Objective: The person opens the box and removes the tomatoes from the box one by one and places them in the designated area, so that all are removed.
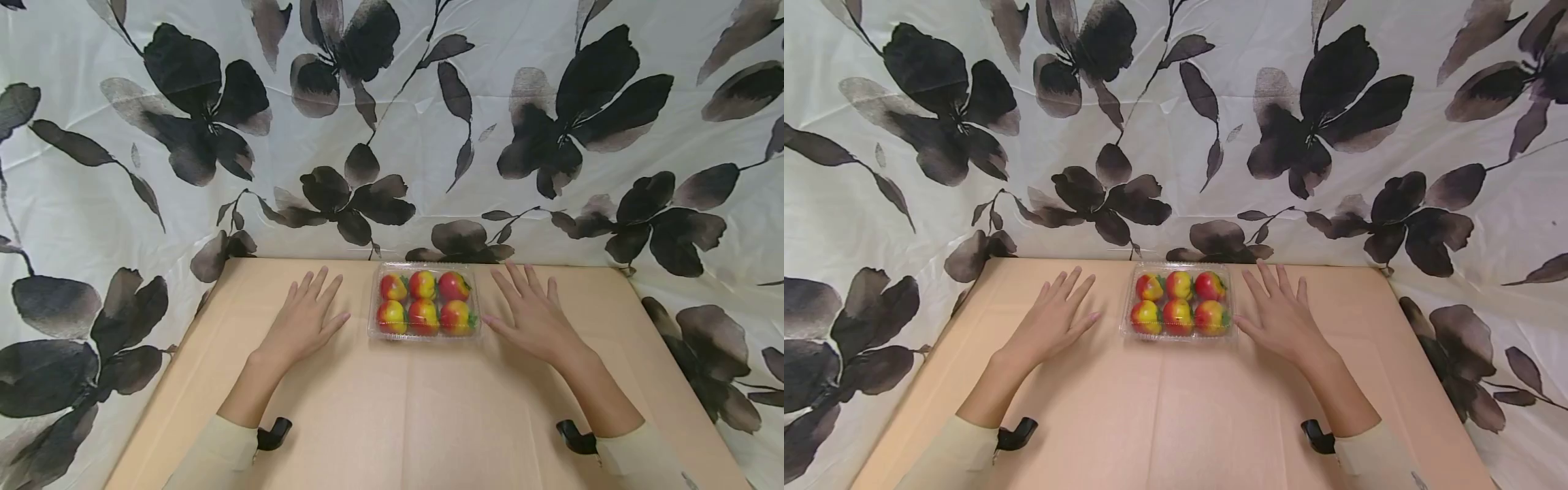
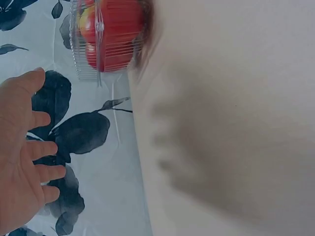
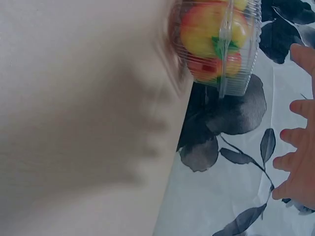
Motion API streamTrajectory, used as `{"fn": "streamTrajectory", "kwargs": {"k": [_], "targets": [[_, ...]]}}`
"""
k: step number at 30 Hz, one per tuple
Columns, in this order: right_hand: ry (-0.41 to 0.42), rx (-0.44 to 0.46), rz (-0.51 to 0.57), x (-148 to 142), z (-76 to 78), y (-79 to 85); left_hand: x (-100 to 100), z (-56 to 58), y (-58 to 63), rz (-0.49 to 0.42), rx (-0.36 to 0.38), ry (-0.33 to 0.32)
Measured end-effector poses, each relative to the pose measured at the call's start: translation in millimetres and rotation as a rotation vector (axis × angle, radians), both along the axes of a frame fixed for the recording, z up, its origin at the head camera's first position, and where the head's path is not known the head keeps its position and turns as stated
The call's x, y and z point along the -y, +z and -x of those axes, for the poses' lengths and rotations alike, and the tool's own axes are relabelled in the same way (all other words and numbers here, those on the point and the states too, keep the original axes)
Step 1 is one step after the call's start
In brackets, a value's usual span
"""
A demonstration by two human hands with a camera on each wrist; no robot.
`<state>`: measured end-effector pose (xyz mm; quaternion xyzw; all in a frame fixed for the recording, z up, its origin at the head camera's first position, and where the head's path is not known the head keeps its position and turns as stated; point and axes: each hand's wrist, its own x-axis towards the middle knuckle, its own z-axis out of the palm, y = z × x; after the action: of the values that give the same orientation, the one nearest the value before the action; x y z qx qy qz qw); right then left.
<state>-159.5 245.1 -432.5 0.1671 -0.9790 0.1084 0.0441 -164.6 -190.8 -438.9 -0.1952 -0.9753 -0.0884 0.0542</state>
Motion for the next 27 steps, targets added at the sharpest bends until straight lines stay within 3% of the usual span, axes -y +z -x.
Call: {"fn": "streamTrajectory", "kwargs": {"k": [11,27], "targets": [[0.098,-0.032,-0.021,17.2,6.6,1.9,0.5,0.7,-3.5,-0.029,0.013,-0.023],[0.261,-0.026,0.010,50.5,15.5,3.7,-3.5,3.7,-10.5,-0.225,0.107,-0.085]]}}
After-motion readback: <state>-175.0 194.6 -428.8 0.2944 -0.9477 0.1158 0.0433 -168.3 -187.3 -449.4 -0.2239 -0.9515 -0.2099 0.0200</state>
